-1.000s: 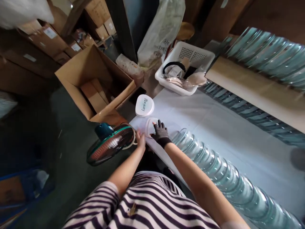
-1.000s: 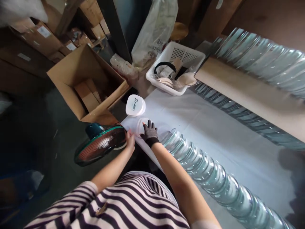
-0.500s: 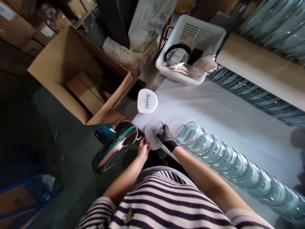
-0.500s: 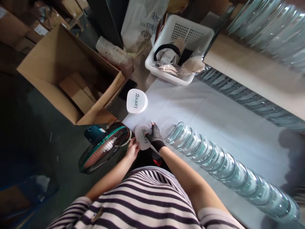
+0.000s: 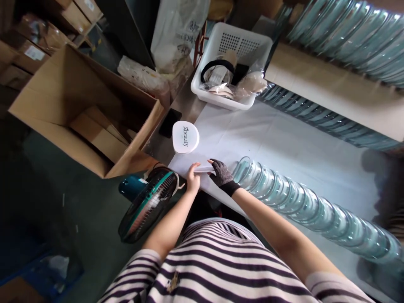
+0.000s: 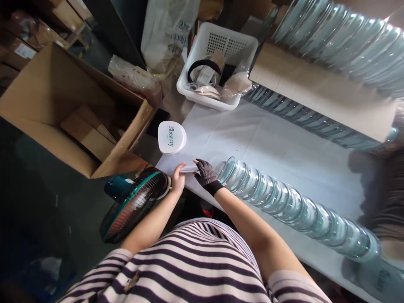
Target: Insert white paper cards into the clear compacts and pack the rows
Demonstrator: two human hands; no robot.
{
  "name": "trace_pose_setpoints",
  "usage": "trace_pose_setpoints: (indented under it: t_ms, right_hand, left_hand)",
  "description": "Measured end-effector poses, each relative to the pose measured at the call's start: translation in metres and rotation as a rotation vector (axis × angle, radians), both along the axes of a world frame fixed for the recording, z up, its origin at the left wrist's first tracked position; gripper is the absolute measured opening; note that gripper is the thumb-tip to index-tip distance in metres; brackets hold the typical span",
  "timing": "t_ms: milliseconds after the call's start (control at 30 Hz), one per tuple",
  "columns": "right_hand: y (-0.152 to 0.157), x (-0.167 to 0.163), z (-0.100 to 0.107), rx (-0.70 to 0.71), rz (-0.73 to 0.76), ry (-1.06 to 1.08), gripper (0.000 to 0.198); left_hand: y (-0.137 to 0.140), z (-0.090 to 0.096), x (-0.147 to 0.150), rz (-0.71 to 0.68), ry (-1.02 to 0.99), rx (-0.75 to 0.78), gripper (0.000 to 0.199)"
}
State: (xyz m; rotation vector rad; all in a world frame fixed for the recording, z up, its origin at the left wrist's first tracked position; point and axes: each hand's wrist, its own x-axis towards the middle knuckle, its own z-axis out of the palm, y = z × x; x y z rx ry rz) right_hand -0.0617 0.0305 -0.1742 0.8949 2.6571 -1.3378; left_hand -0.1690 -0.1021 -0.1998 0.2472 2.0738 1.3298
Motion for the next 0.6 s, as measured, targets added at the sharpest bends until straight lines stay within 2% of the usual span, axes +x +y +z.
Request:
trace_pose_setpoints:
  t_ms: [100,233,333,400,467,533,600]
  right_hand:
    - [0.000,-0.003,-0.001,-0.015,-0.008,-0.056,0.050]
    - [0.006,-0.008,0.005,-0.191,0.050,-0.255,0.029]
    - [0.008,-0.008,0.009,-0.227,-0.030,-0.298,0.027]
    - [0.009,-0.008,0.014,-0.262,-0.163,-0.280,0.030]
    - [0.013,-0.011,0.019,-0.462,-0.424,-0.140,0.036]
    - [0.020,-0.020,0.025,-0.783,-0.690,0.103,0.045]
    - [0.030,-0.037,0.030,-1.021,-0.799,0.288,0.049]
  left_hand:
    - [0.004,-0.004,-0.001,-0.064,0.064,-0.043,0.032]
    - [0.008,-0.005,-0.004,-0.058,0.074,-0.063,0.030]
    - [0.011,0.005,-0.004,0.055,0.070,-0.063,0.048]
    - [0.016,0.018,-0.007,0.165,0.083,-0.040,0.062]
    - [0.026,0.031,-0.018,0.232,0.138,-0.004,0.064]
    - [0.038,0.040,-0.036,0.262,0.223,0.026,0.059]
    - [0.050,0.042,-0.060,0.298,0.286,0.034,0.054]
